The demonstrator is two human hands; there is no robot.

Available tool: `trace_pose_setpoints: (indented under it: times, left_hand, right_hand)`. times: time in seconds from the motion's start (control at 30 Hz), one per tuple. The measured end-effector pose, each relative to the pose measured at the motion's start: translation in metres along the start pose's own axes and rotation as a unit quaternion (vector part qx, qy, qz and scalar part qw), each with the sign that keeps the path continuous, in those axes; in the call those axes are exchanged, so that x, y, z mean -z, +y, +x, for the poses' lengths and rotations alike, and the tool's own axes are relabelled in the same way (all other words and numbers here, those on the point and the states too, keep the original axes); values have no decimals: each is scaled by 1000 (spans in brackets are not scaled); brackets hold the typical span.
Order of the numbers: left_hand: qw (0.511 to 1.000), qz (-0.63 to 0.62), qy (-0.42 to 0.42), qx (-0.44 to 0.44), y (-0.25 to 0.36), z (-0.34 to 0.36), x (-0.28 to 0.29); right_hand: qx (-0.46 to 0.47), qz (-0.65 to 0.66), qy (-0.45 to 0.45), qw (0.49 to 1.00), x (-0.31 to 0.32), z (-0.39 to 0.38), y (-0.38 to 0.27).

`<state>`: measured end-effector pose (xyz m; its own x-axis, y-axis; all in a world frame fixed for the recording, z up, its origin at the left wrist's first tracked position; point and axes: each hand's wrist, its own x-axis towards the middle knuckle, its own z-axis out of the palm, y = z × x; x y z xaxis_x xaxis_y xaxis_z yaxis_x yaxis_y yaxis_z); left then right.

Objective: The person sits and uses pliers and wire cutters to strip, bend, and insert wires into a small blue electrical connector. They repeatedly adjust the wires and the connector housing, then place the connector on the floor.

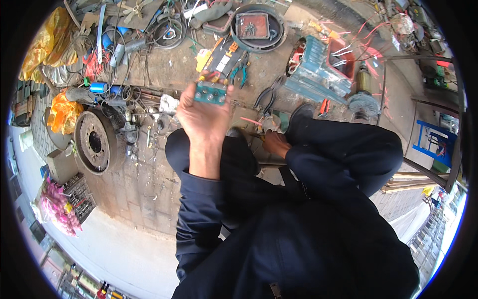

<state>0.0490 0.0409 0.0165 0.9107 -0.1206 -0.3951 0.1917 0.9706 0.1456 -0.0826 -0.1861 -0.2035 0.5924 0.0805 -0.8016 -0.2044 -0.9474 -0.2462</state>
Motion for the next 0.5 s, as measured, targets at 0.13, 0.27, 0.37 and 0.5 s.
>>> trace_pose_setpoints:
  times: [0.13,0.27,0.37,0.5]
  left_hand:
    - [1000,13,7,5,18,9,-11]
    - [999,21,28,3,23,17,-14]
    - [998,27,61,5,23,20,-14]
    - [998,33,45,16,20,28,-11]
  right_hand:
    - [44,-28,66,996,-43,24,-2]
    - [55,-31,90,994,-73,41,3]
    - [90,-70,124,986,-85,47,12]
    - [102,-68,97,988,-80,47,15]
